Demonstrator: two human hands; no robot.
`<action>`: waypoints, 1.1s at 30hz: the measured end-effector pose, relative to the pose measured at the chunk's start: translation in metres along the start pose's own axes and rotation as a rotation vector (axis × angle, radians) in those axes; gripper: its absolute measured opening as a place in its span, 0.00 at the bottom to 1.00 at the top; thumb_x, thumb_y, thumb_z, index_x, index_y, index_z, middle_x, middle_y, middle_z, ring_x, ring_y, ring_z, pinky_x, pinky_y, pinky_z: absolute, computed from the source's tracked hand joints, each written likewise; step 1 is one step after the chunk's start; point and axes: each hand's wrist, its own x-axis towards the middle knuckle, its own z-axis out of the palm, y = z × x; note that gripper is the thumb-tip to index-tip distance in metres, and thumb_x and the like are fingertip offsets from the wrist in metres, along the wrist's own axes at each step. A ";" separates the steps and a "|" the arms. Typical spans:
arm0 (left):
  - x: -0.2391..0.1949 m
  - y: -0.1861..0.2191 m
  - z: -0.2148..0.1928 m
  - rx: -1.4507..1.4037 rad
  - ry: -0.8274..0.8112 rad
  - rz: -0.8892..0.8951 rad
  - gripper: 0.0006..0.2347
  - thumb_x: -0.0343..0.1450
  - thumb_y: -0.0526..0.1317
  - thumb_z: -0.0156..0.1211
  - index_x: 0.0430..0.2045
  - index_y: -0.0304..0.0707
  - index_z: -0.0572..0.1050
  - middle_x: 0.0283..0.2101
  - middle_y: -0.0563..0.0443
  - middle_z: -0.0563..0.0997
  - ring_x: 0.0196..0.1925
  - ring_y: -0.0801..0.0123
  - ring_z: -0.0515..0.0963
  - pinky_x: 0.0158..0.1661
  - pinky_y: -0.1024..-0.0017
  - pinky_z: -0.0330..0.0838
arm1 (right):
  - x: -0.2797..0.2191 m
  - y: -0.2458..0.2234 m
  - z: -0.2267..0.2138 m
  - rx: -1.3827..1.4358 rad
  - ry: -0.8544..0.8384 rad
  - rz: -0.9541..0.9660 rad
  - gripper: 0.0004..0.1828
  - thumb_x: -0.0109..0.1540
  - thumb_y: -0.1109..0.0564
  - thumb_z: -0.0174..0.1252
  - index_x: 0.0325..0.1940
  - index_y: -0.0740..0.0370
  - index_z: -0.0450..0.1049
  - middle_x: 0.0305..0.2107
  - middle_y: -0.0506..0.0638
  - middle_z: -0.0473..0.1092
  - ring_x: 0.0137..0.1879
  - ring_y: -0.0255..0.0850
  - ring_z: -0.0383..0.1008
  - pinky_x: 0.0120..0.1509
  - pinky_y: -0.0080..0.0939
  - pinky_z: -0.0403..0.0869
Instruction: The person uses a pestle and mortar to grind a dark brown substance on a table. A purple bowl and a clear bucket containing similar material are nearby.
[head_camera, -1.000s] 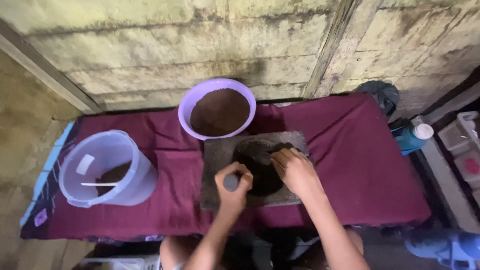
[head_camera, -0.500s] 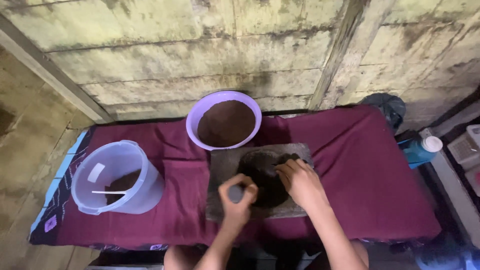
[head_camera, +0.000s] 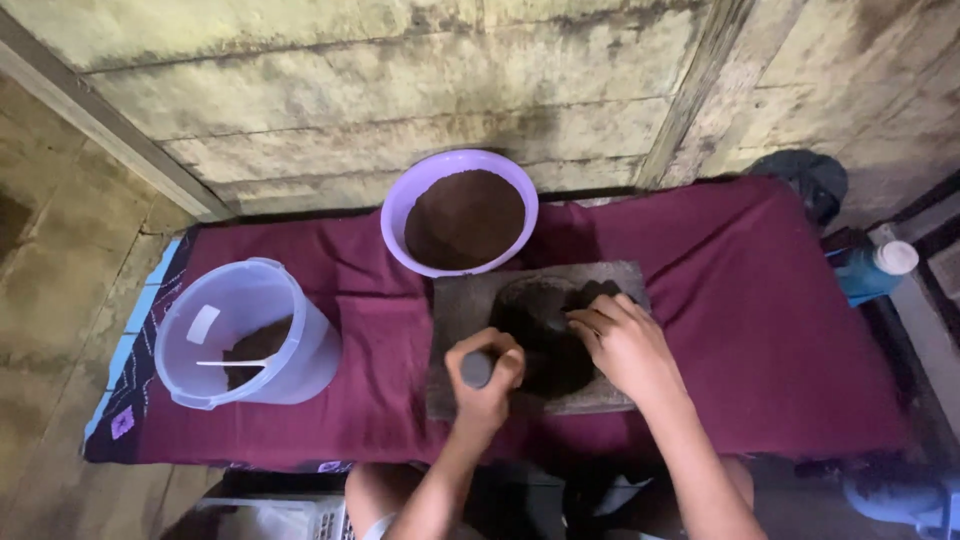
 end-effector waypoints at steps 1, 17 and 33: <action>0.000 -0.004 0.002 0.001 0.011 0.005 0.14 0.68 0.33 0.63 0.09 0.38 0.71 0.08 0.55 0.67 0.12 0.77 0.61 0.16 0.77 0.58 | 0.001 0.006 0.003 0.000 -0.005 -0.011 0.07 0.64 0.51 0.60 0.38 0.49 0.84 0.28 0.46 0.74 0.39 0.47 0.73 0.43 0.46 0.73; 0.013 0.004 0.004 -0.111 0.087 -0.010 0.13 0.63 0.28 0.60 0.05 0.38 0.69 0.06 0.54 0.62 0.11 0.78 0.56 0.14 0.79 0.53 | -0.005 0.020 0.011 -0.055 0.034 -0.058 0.07 0.64 0.47 0.61 0.41 0.47 0.82 0.31 0.43 0.71 0.42 0.44 0.74 0.48 0.44 0.75; 0.003 -0.016 0.007 -0.208 0.121 -0.034 0.11 0.59 0.25 0.60 0.04 0.35 0.70 0.06 0.51 0.62 0.11 0.75 0.55 0.17 0.78 0.54 | -0.013 0.020 0.009 -0.018 0.022 -0.031 0.08 0.67 0.49 0.59 0.45 0.47 0.82 0.30 0.44 0.72 0.40 0.46 0.74 0.47 0.46 0.75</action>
